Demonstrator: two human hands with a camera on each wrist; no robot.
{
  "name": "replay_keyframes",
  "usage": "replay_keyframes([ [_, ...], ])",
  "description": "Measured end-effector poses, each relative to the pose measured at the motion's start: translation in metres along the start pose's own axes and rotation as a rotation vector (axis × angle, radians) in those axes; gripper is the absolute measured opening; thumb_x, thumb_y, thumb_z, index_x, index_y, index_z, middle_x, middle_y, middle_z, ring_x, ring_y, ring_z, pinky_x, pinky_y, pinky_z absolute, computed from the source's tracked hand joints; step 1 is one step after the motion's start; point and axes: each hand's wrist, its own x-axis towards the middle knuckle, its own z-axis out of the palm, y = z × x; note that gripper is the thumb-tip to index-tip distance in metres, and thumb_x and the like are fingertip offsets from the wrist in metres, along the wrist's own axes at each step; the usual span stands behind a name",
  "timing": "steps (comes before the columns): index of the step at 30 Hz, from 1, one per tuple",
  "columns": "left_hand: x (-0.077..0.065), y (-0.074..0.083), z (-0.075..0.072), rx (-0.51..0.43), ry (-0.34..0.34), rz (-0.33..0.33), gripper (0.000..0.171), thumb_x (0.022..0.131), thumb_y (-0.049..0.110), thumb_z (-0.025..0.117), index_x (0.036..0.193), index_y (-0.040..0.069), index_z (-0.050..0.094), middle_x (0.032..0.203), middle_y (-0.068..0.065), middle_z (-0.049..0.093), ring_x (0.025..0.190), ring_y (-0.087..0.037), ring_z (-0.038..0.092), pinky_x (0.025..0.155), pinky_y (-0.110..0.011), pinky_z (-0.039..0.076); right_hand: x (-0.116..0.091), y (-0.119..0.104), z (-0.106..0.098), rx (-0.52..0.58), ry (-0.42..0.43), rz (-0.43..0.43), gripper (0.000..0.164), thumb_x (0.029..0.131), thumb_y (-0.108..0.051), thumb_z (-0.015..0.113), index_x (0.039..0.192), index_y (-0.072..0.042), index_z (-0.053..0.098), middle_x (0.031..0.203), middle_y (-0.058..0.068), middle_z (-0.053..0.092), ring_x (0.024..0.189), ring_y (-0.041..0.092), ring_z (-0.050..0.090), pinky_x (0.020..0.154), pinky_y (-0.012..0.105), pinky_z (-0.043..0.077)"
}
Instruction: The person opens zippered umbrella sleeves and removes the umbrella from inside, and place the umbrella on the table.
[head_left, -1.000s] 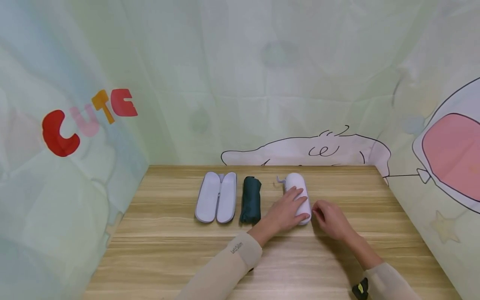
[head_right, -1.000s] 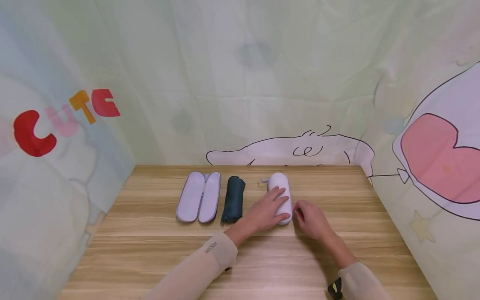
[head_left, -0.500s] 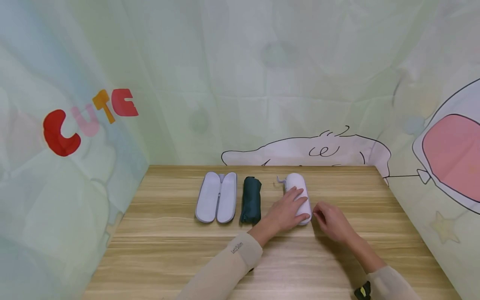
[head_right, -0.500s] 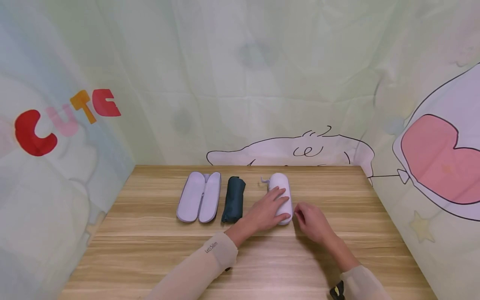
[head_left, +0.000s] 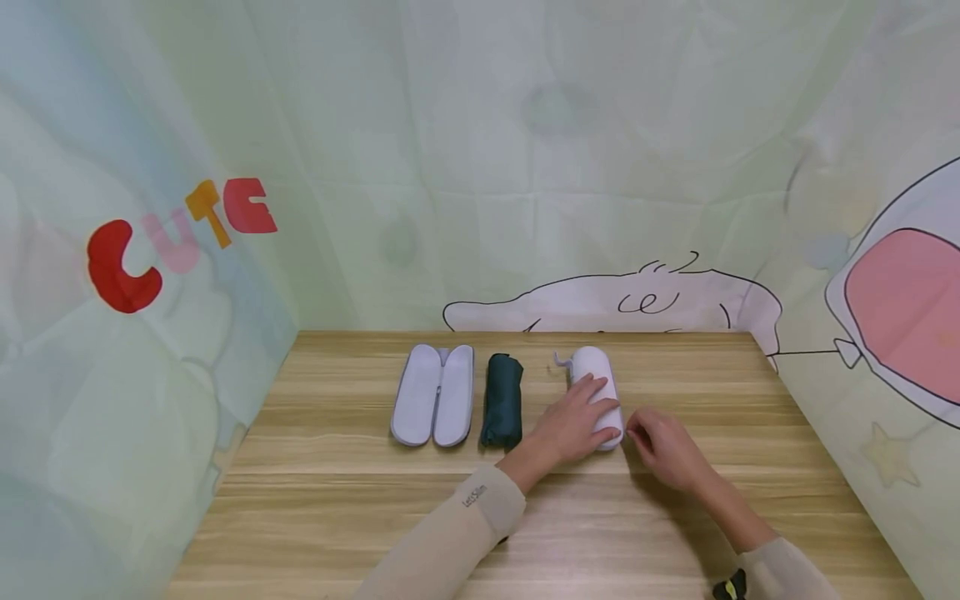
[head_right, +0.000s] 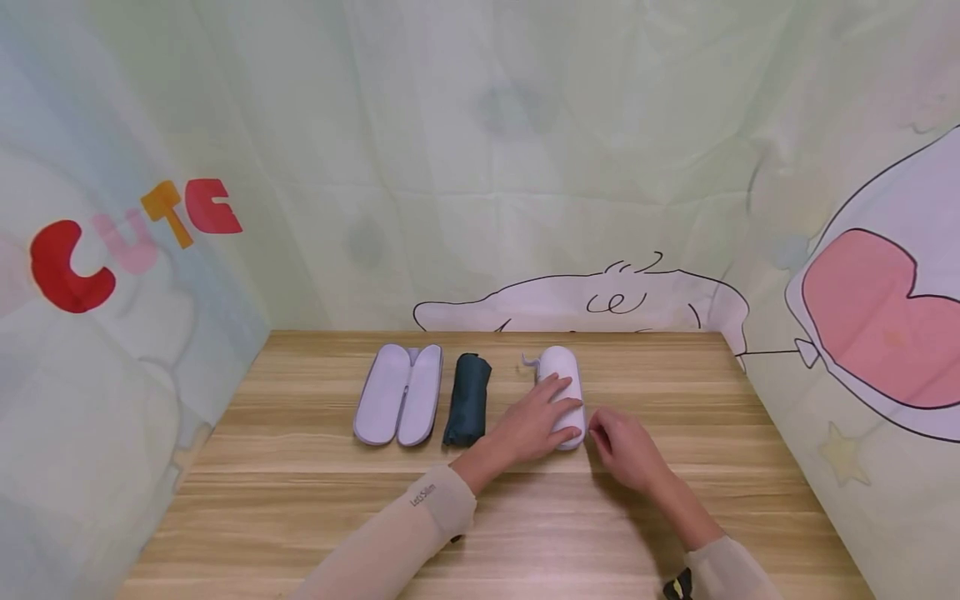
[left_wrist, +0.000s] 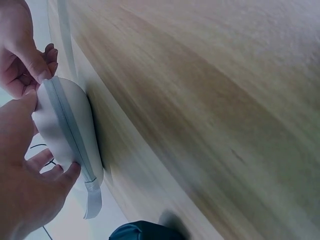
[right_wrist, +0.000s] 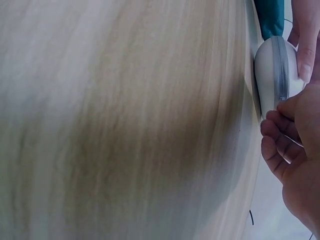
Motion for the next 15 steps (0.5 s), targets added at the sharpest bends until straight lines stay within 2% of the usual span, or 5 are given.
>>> replay_keyframes([
  [11, -0.0026, -0.0013, -0.0042, 0.022, -0.006, 0.006, 0.055, 0.108, 0.06, 0.049, 0.155, 0.033, 0.054, 0.172, 0.002, 0.03, 0.16, -0.021, 0.023, 0.113, -0.039, 0.047, -0.0012, -0.0036, -0.0019, 0.018, -0.008, -0.013, 0.025, 0.088, 0.01, 0.075, 0.091, -0.013, 0.066, 0.081, -0.011, 0.06, 0.074, 0.004, 0.055, 0.064, 0.031, 0.051],
  [15, -0.0009, -0.0026, -0.003, 0.087, 0.01, 0.023, 0.056, 0.108, 0.061, 0.046, 0.156, 0.033, 0.053, 0.17, 0.0, 0.033, 0.159, -0.023, 0.026, 0.117, -0.038, 0.043, -0.0009, -0.0037, -0.0034, 0.006, -0.022, 0.004, 0.024, 0.089, 0.01, 0.075, 0.091, -0.012, 0.066, 0.08, -0.011, 0.06, 0.074, 0.005, 0.056, 0.065, 0.032, 0.052],
])
